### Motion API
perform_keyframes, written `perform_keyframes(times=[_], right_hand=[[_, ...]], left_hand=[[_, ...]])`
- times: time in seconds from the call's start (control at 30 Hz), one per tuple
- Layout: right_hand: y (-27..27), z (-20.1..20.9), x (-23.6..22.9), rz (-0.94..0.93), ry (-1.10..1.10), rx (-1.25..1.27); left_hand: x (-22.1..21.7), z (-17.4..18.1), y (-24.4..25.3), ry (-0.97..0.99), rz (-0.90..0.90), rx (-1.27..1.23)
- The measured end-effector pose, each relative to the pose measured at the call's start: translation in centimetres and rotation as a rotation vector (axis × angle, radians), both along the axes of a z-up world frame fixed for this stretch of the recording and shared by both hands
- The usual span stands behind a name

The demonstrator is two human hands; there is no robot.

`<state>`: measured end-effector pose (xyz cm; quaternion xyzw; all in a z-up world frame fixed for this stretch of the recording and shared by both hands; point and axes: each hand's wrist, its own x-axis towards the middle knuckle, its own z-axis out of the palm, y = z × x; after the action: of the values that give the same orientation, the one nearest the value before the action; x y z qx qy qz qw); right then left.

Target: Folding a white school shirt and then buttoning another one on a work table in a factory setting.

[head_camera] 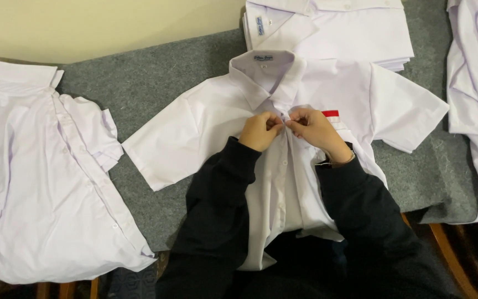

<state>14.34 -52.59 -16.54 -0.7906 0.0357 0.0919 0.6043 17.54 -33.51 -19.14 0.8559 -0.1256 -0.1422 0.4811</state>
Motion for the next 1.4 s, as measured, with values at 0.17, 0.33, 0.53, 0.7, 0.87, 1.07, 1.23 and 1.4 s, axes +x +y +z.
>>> perform_keyframes(times=[0.17, 0.33, 0.53, 0.7, 0.87, 1.07, 1.23, 1.4], right_hand=[[-0.5, -1.3, 0.3, 0.017, -0.002, -0.012], [-1.0, -2.2, 0.6, 0.034, -0.018, -0.032], [0.3, 1.6, -0.5, 0.060, 0.021, -0.026], [0.2, 2.8, -0.7, 0.089, 0.050, -0.016], [-0.4, 2.0, -0.2, 0.149, 0.065, 0.002], [-0.1, 2.1, -0.3, 0.124, 0.029, -0.004], [0.4, 1.4, 0.0, 0.137, -0.048, -0.119], [0.5, 0.3, 0.3, 0.127, -0.094, -0.263]], left_hand=[[0.1, -0.2, 0.0, 0.057, 0.030, -0.050], [-0.1, 0.7, 0.2, 0.080, 0.047, -0.062], [-0.1, 0.8, 0.1, 0.074, 0.058, -0.039], [0.1, 0.5, 0.1, 0.086, 0.059, -0.044], [0.1, 0.4, 0.2, 0.093, 0.058, -0.069], [-0.1, 1.0, 0.1, 0.081, 0.063, -0.078], [-0.3, 2.4, 0.1, 0.149, 0.072, -0.062], [0.0, 0.6, -0.4, 0.092, 0.072, -0.039]])
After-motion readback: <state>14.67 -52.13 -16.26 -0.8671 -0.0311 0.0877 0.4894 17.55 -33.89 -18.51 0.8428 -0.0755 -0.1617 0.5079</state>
